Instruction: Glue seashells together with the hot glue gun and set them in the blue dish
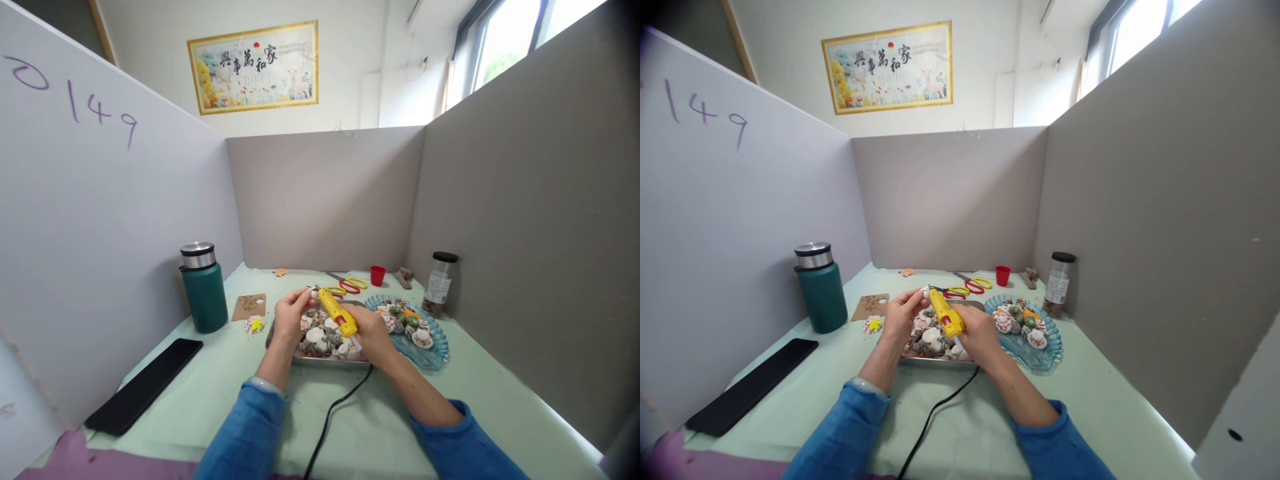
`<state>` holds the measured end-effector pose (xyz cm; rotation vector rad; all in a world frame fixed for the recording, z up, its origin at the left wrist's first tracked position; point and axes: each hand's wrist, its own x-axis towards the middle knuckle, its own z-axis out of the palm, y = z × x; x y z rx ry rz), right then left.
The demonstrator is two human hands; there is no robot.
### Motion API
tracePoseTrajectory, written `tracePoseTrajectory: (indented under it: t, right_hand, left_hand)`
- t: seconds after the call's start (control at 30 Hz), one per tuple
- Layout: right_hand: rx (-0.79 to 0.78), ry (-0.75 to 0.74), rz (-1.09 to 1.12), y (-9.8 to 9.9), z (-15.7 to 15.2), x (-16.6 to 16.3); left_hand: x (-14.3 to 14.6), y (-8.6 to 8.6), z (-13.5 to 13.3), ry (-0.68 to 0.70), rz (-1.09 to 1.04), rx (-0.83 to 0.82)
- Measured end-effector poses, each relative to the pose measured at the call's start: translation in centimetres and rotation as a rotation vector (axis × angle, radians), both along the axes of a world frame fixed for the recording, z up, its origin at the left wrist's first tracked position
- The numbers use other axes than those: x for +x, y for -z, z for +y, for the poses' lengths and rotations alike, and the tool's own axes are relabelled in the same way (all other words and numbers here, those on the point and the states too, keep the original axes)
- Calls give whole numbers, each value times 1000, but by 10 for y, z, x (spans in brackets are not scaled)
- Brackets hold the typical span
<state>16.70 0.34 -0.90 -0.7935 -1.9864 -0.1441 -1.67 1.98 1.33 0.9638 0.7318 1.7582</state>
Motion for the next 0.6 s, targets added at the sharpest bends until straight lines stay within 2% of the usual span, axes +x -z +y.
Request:
tracePoseTrajectory:
  t: [0.23,0.6]
  right_hand:
    - [8,-36,-19,2,0,-2]
    - [19,-12,2,2,2,0]
  left_hand:
    - [0,2,2,15,-17,-6]
    - [0,-2,-1,-2,-20,-9]
